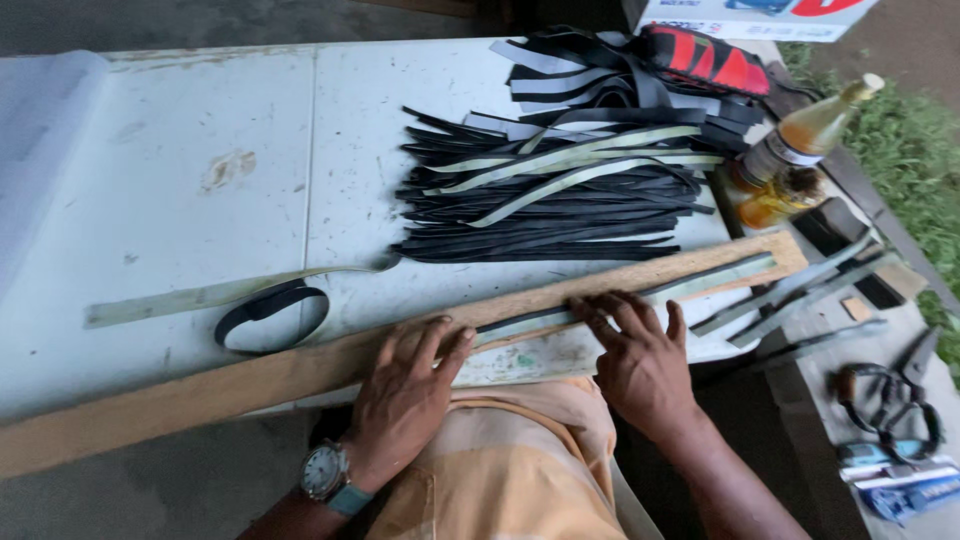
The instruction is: The person repeatedly rubs long black rubber strips against a wooden block on a white table. The person picks up strips from a pile, rubs them along the block, and places them back down. A bottle, scissors, and other tools are visible on the table.
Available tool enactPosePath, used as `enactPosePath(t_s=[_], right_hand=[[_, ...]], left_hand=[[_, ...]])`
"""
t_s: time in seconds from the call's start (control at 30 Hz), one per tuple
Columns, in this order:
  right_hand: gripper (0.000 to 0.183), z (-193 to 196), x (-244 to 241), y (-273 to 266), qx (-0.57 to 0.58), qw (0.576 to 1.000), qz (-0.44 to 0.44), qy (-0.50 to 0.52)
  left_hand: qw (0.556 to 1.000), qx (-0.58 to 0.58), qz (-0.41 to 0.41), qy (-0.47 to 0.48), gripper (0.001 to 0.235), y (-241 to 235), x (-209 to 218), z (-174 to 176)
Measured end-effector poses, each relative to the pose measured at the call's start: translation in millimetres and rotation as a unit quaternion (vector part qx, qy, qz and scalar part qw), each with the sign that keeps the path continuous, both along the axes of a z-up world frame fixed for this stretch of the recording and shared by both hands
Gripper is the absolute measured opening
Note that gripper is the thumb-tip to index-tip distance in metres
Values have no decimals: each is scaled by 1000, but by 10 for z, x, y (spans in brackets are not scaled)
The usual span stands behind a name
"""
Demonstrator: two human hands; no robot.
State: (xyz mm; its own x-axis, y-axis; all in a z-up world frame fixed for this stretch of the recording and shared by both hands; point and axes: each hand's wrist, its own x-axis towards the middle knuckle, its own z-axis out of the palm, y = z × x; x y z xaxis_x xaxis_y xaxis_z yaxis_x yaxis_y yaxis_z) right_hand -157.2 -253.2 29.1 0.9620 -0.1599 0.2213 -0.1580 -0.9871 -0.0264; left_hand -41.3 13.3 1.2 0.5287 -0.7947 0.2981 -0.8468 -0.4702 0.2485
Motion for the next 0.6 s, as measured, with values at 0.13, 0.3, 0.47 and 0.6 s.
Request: enactPosePath(t_s=[0.13, 0.3, 0.47, 0.6], right_hand=[[76, 38, -140, -247, -2, 999, -41, -7], [76, -21, -186, -436, 27, 999, -41, -17], [78, -130, -207, -461, 21, 999, -20, -43], [80, -199, -144, -437, 96, 992, 17, -81]], left_hand=[[1000, 3, 0, -17, 60, -1, -8, 3], [999, -29, -12, -19, 54, 53, 20, 12], [998, -61, -3, 2, 45, 1, 64, 31], [979, -137, 45, 146, 38, -120, 97, 33]])
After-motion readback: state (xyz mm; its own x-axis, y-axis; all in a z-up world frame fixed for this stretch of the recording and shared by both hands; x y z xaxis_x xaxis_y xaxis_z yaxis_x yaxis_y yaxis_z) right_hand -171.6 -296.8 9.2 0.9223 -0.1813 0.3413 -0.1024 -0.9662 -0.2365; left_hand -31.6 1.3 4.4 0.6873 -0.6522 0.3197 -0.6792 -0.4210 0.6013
